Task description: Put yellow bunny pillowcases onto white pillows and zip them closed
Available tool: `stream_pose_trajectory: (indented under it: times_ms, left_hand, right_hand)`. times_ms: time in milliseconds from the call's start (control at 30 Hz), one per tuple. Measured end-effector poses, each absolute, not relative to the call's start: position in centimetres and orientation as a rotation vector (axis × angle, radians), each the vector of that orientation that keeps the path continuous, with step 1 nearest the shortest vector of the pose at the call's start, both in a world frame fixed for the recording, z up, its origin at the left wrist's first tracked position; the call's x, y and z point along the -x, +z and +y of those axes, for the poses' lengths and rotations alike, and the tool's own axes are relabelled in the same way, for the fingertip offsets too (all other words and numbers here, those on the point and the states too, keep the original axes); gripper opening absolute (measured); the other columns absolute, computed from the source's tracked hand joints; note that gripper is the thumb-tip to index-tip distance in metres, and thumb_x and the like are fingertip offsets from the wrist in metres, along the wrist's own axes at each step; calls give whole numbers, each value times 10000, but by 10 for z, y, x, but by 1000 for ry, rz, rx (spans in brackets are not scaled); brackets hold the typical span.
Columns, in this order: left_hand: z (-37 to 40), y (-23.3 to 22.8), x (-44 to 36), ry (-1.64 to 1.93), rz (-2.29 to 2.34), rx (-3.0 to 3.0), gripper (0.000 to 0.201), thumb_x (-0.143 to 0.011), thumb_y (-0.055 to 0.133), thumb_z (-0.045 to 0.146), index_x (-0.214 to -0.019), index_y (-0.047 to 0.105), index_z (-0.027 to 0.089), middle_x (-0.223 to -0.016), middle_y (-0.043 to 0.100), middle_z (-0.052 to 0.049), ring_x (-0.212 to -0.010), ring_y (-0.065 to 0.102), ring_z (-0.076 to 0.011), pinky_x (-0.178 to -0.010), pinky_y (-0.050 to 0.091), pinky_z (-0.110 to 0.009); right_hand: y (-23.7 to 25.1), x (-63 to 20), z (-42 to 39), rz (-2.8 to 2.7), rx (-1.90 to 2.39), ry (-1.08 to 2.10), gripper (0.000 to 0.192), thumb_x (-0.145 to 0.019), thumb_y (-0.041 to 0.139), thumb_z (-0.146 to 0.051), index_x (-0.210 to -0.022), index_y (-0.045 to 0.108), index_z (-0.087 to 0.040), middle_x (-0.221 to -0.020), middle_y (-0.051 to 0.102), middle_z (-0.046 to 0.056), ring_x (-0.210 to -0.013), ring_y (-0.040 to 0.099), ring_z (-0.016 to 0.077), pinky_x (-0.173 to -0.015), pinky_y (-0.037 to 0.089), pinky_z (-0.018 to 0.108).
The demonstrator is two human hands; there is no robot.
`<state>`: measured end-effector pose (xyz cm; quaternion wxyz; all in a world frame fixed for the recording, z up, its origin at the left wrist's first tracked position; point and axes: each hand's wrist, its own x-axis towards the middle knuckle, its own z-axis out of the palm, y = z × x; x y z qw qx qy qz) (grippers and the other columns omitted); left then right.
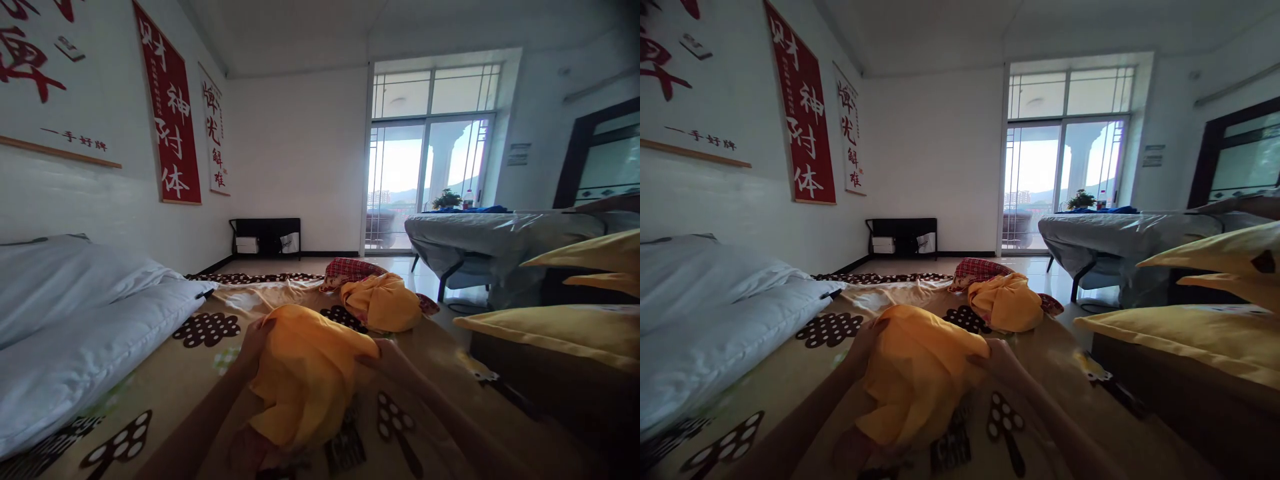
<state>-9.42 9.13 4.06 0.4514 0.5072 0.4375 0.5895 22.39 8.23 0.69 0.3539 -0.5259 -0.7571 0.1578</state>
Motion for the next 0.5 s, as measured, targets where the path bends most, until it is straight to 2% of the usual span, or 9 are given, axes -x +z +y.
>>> stream_pose_trajectory:
  times_ms: [167,267,333,367,433,500]
  left_hand:
    - [98,46,116,1543,1168,-1375,279,-586,651,417,-612,572,151,-571,526,25,-552,470,-116,-513,367,-212]
    - [102,44,128,1556,1196,-1459,321,-591,666,448,-560,540,154,-533,459,39,-542,404,-103,-491,306,-202]
    - [104,41,134,1541,1204,-1493,354,-603,676,482,-572,547,154,-538,465,33,-551,410,-110,-491,306,-205]
    - [105,39,135,1526,1205,-1502,369,-608,681,501,-583,554,155,-546,482,27,-560,428,-119,-495,319,-208]
    - [107,33,137,1487,1198,-1510,395,-615,682,539,-643,594,155,-603,555,3,-612,499,-151,-532,381,-224]
    - [108,26,139,1441,1197,-1500,435,-606,687,566,-737,644,154,-716,640,-34,-702,572,-196,-599,448,-257]
  right_hand:
    - [8,-226,83,-1960,1334,436,401,-680,629,-514,-758,715,-130,-664,574,9,-646,473,158,-576,370,249]
    - [19,-230,81,-1916,1125,552,406,-622,691,-539,-710,716,-143,-844,616,62,-811,533,209,-698,448,279]
    - [27,-232,77,-1828,949,778,429,-611,702,-553,-756,724,-150,-974,622,93,-906,551,231,-776,465,305]
    - [31,-233,76,-1741,889,916,449,-615,696,-564,-793,724,-153,-978,629,98,-890,564,228,-774,470,314]
    - [38,-233,72,-1502,836,1126,461,-617,691,-578,-815,711,-163,-871,651,87,-774,581,201,-713,476,310]
    - [41,-231,69,-1294,839,1179,421,-590,722,-557,-771,683,-179,-744,643,58,-667,566,170,-638,464,282]
